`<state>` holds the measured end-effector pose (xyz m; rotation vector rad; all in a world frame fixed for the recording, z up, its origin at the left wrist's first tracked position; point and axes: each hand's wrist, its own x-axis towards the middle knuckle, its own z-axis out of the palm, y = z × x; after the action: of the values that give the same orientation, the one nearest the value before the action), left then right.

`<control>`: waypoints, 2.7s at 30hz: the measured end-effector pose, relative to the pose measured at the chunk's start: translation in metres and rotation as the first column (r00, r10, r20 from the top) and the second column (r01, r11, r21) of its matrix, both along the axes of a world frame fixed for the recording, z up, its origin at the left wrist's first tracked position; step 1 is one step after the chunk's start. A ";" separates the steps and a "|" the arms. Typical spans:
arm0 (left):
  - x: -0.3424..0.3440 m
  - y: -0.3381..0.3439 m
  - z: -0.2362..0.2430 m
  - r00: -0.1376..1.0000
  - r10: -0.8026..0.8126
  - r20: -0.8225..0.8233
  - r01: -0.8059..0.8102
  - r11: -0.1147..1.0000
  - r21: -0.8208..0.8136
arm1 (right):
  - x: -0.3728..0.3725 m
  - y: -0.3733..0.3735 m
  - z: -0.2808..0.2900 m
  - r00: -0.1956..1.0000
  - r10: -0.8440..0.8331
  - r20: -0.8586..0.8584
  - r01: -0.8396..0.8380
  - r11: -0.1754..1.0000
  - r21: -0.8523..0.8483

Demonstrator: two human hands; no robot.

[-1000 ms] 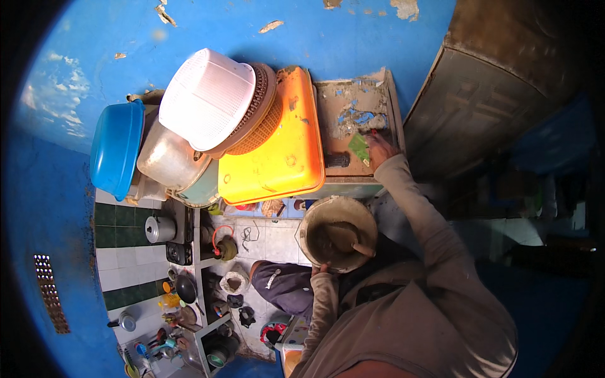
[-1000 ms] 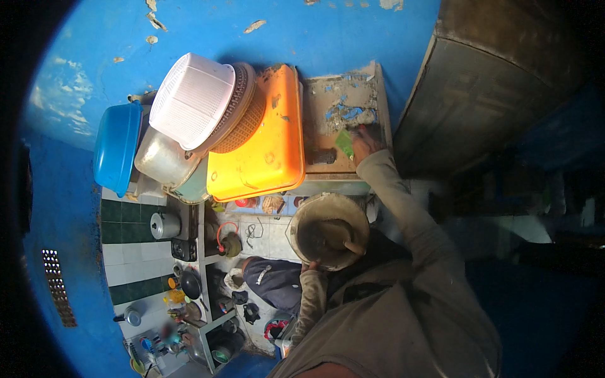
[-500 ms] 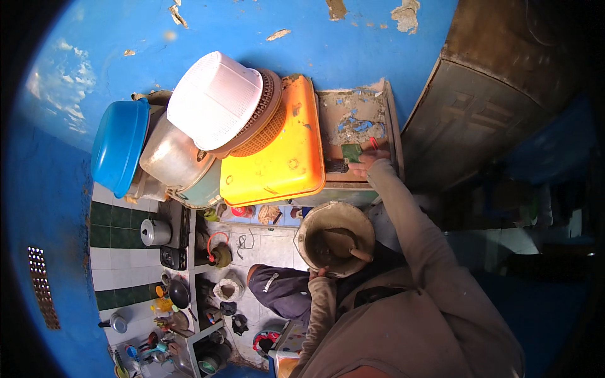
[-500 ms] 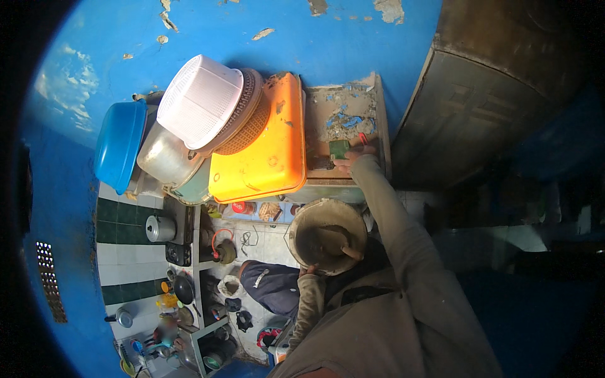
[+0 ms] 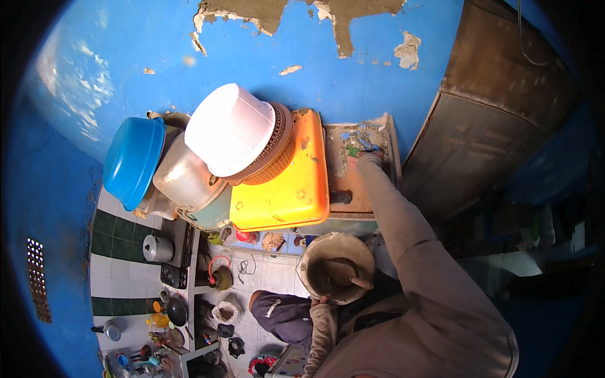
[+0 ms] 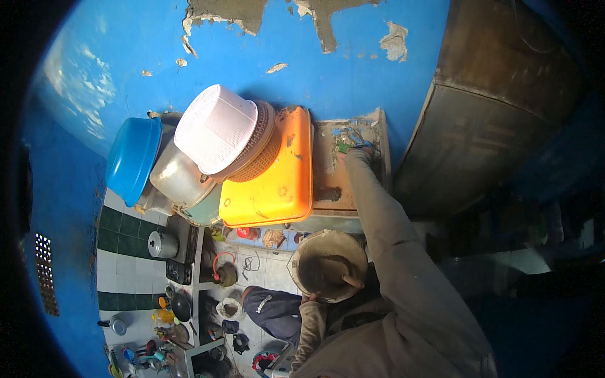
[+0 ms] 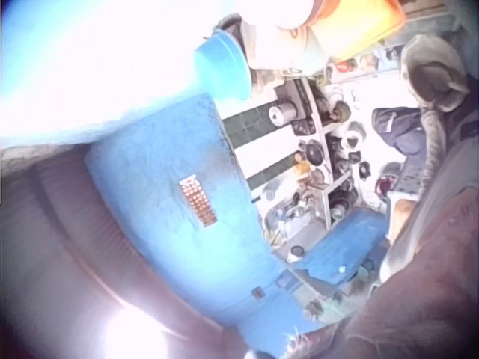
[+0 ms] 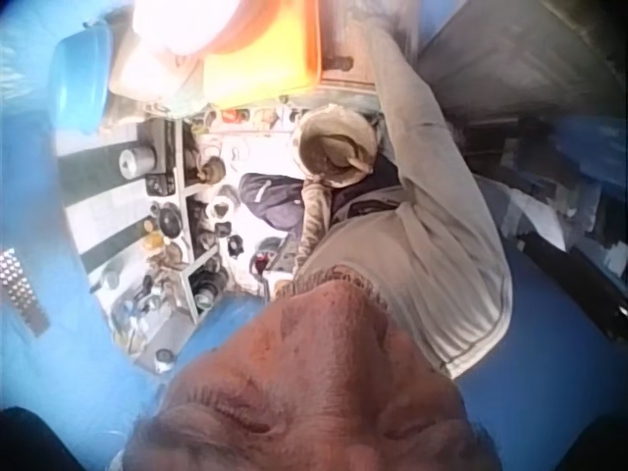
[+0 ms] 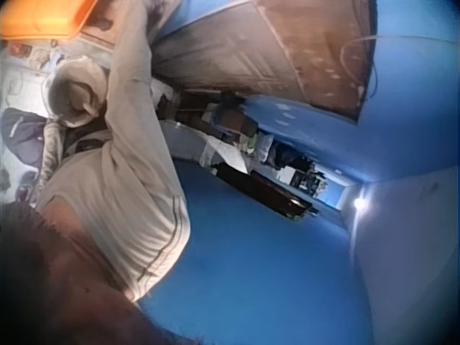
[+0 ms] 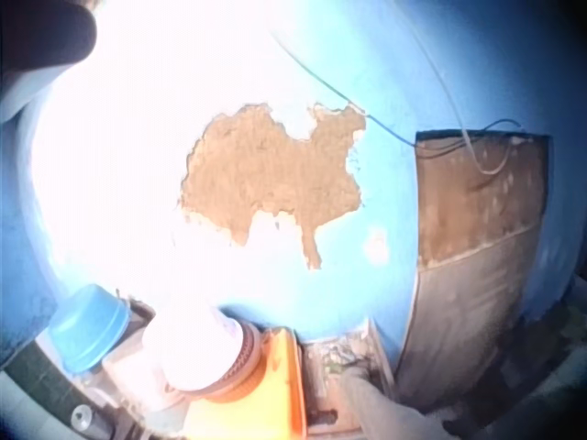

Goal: The person applies plaster to a damaged section of a blue wall using a trowel. They repeatedly scoop plaster from a bucket and smooth it onto the wall surface.

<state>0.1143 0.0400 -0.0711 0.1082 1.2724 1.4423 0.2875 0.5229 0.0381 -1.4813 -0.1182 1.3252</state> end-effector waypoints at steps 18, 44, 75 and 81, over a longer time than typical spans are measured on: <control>0.005 0.008 0.009 0.992 0.012 0.123 -0.021 0.998 0.067 | 0.011 -0.013 0.041 0.885 -0.127 -0.447 0.150 0.989 0.017; 0.009 0.014 0.038 0.993 0.046 0.112 -0.040 0.998 -0.057 | 0.036 -0.276 0.114 0.688 0.663 0.295 -0.725 0.647 0.238; 0.012 0.008 0.017 0.993 0.018 0.116 -0.019 1.000 0.016 | 0.031 0.013 0.129 -0.376 0.578 0.724 -0.384 0.613 -0.690; 0.009 0.012 0.022 0.999 -0.041 0.035 0.041 0.999 -0.016 | 0.078 -0.014 0.121 -0.120 0.690 0.714 -0.638 0.498 -0.588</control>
<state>0.1235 0.0520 -0.0495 0.0978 1.2471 1.3928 0.3650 0.5089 0.1590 -2.1834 -1.9471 0.9097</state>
